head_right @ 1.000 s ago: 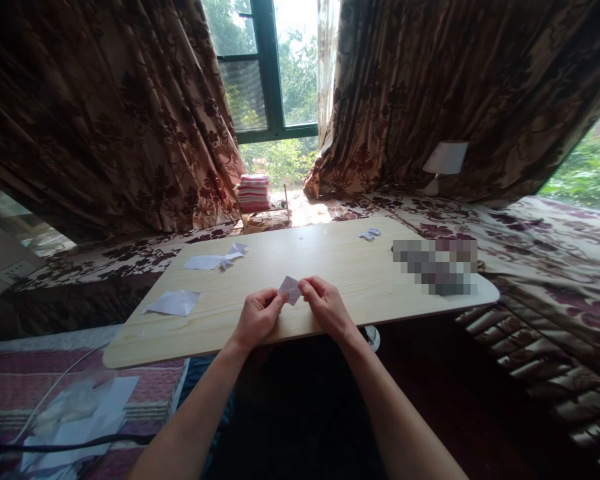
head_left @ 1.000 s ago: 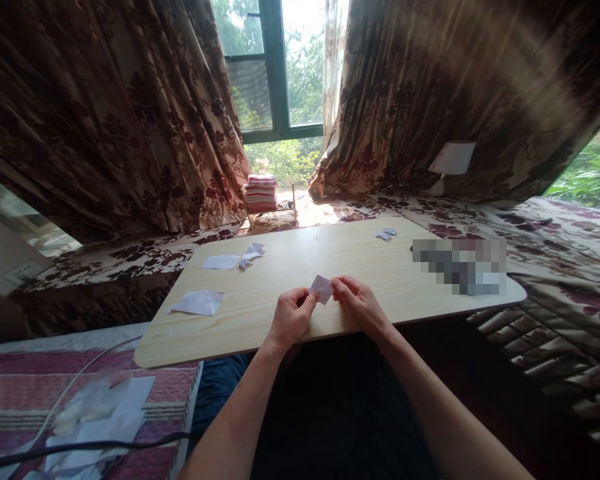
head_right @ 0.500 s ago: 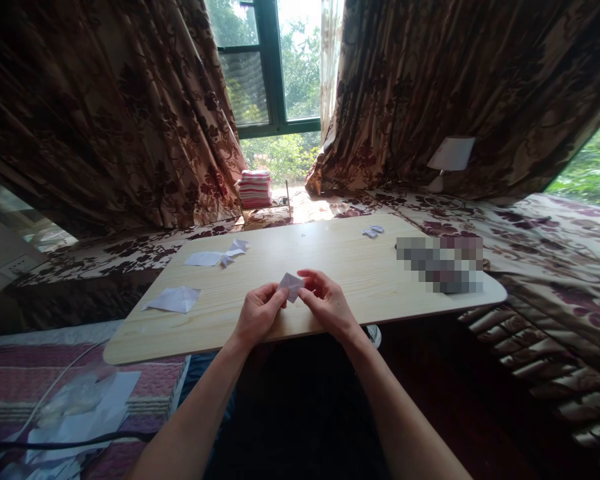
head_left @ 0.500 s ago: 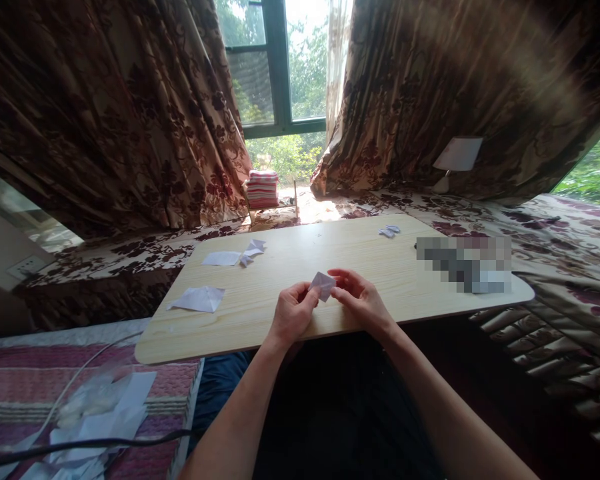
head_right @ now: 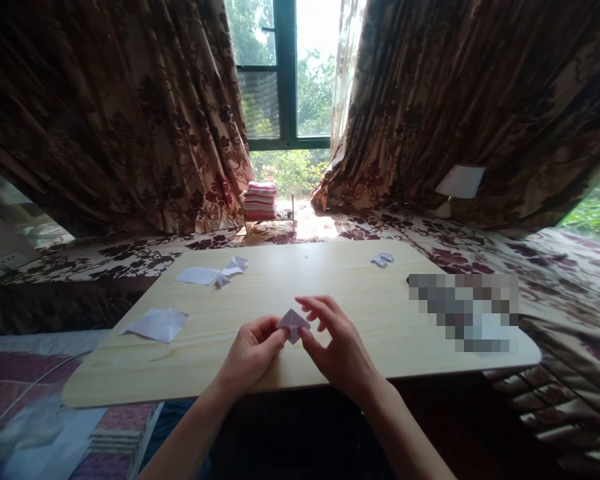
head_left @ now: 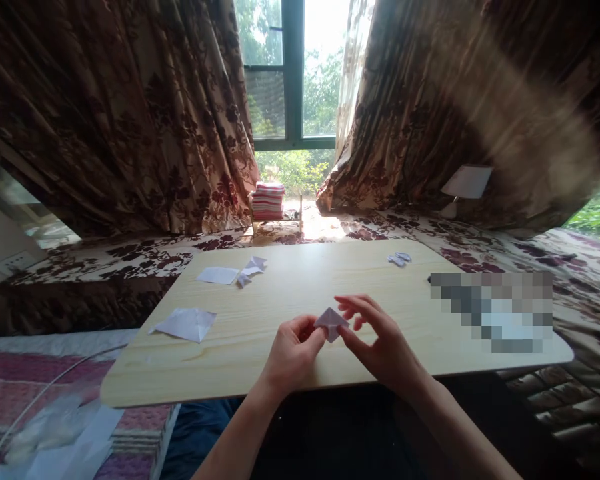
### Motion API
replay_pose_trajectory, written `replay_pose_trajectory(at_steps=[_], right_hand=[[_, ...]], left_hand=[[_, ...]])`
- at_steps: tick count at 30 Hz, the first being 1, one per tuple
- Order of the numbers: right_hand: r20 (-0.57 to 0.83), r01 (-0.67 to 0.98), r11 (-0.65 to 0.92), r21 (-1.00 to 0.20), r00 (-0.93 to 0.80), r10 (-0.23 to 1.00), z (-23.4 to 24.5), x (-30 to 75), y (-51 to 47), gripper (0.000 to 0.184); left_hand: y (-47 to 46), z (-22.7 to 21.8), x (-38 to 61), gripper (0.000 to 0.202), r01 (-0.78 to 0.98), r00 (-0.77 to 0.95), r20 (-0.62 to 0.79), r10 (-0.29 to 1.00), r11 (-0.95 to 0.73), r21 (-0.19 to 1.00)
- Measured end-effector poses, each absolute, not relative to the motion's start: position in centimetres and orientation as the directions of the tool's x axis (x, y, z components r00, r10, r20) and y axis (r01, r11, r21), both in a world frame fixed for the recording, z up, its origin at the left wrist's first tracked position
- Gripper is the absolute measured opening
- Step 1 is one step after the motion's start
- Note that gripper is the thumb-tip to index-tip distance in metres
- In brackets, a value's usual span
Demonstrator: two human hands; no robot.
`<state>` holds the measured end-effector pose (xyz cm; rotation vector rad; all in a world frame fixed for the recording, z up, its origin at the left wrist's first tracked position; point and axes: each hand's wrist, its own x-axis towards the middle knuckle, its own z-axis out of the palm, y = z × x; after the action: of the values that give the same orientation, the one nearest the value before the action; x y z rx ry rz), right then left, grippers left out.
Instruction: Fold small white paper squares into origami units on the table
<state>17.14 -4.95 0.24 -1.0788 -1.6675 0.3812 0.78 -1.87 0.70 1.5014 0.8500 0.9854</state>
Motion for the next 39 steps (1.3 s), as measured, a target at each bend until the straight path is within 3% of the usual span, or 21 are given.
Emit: replay_pose_trajectory(at_steps=[7,21,28,33,39], right_hand=[[0.678,0.639,0.636,-0.432,-0.235,0.697,2.1,18.6,-3.3,0.033],[0.596,0.607,0.59,-0.532,-0.226,0.77,-0.1,18.9,-0.8,0.029],[0.56,0.61,0.556,-0.565,-0.212,0.801,0.1,18.9,-1.0,0.032],[0.571,0.653,0.555,-0.515,-0.222,0.79,-0.1,19.2,-0.8,0.037],[0.554,0.646,0.623,-0.441,-0.35,0.755,0.8,19.4,-0.2,0.051]], left_hand=[[-1.2,1.4,1.6,0.022,0.013,0.435,0.072,0.898,-0.086,0.996],[0.4,0.9,2.2,0.023,0.089,0.358,-0.081,0.93,0.053,0.995],[0.1,0.7,2.6,0.019,0.135,0.236,0.087,0.968,-0.121,0.983],[0.1,0.6,2.7,0.021,0.147,0.211,0.091,0.973,-0.124,0.981],[0.7,1.1,1.8,0.023,0.116,0.355,-0.005,0.935,-0.038,0.992]])
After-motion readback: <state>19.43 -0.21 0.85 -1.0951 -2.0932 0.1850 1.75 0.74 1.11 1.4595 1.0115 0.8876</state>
